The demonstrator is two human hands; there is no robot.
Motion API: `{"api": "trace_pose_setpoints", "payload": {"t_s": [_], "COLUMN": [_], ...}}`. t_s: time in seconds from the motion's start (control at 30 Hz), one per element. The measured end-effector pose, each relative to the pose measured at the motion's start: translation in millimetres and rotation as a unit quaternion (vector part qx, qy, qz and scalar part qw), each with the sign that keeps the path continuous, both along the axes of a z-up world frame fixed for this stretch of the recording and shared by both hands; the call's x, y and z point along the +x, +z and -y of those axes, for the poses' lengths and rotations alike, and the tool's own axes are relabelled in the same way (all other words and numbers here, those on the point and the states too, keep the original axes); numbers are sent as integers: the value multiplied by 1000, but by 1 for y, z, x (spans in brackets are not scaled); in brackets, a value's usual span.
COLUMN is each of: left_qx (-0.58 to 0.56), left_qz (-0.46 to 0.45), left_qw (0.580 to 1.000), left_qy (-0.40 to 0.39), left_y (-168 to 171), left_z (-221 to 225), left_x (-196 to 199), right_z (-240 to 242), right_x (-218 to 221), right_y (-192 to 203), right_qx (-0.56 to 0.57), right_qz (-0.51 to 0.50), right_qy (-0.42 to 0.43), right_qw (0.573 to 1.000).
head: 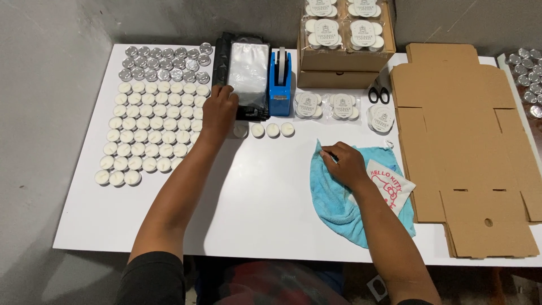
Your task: The person picks up individual white tealight candles, wipes each one with a blue cloth, and places them into a clear plastic bag.
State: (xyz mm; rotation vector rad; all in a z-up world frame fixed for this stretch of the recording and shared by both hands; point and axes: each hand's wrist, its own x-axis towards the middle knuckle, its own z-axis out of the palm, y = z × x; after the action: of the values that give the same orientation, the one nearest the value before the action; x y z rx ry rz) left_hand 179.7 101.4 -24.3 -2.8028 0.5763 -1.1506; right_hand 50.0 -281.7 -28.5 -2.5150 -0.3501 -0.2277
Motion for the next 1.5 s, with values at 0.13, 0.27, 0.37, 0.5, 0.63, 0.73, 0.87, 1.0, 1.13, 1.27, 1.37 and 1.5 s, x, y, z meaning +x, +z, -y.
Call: {"api": "trace_pose_setpoints", "payload": {"t_s": [0.13, 0.27, 0.37, 0.5, 0.63, 0.73, 0.87, 1.0, 1.13, 1.27, 1.37, 1.5], "left_qx": [-16, -22, -42, -76, -69, -8, 16, -90, -186, -135, -119, -157], "left_qz": [-35, -66, -61, -17, -43, -122, -266, -431, -485, -303, -312, -347], "left_qw": [998, 997, 997, 997, 996, 991, 961, 889, 847, 941, 941, 922], "left_qy": [-39, -31, -26, -31, -37, -51, -76, -127, -114, -69, -59, -67], "left_y": [18, 13, 14, 42, 41, 34, 11, 35, 44, 15, 6, -5], "left_z": [-10, -14, -15, -14, -15, 0, 26, 54, 50, 34, 31, 26], "left_x": [-17, -37, -55, -90, -138, -179, -218, -232, -215, -189, -184, -182], "right_z": [-1, -1, 0, 1, 2, 2, 1, -1, -1, -1, 0, -2], "right_x": [-1, 0, -1, 0, 1, 1, 0, -1, -2, -2, 1, -3], "right_y": [3, 3, 3, -1, -2, -4, -3, 2, 2, 1, 0, 4], "right_qx": [3, 15, 12, 16, 12, 20, 10, 12, 11, 13, 8, -2], "right_qz": [-6, -4, -1, 6, 9, 14, 21, 18, 8, 14, 15, 22], "right_qy": [-3, 0, 7, 9, 9, 11, 12, 9, 11, 8, 4, 12], "right_qw": [1000, 1000, 1000, 1000, 1000, 1000, 1000, 1000, 1000, 1000, 1000, 1000]}}
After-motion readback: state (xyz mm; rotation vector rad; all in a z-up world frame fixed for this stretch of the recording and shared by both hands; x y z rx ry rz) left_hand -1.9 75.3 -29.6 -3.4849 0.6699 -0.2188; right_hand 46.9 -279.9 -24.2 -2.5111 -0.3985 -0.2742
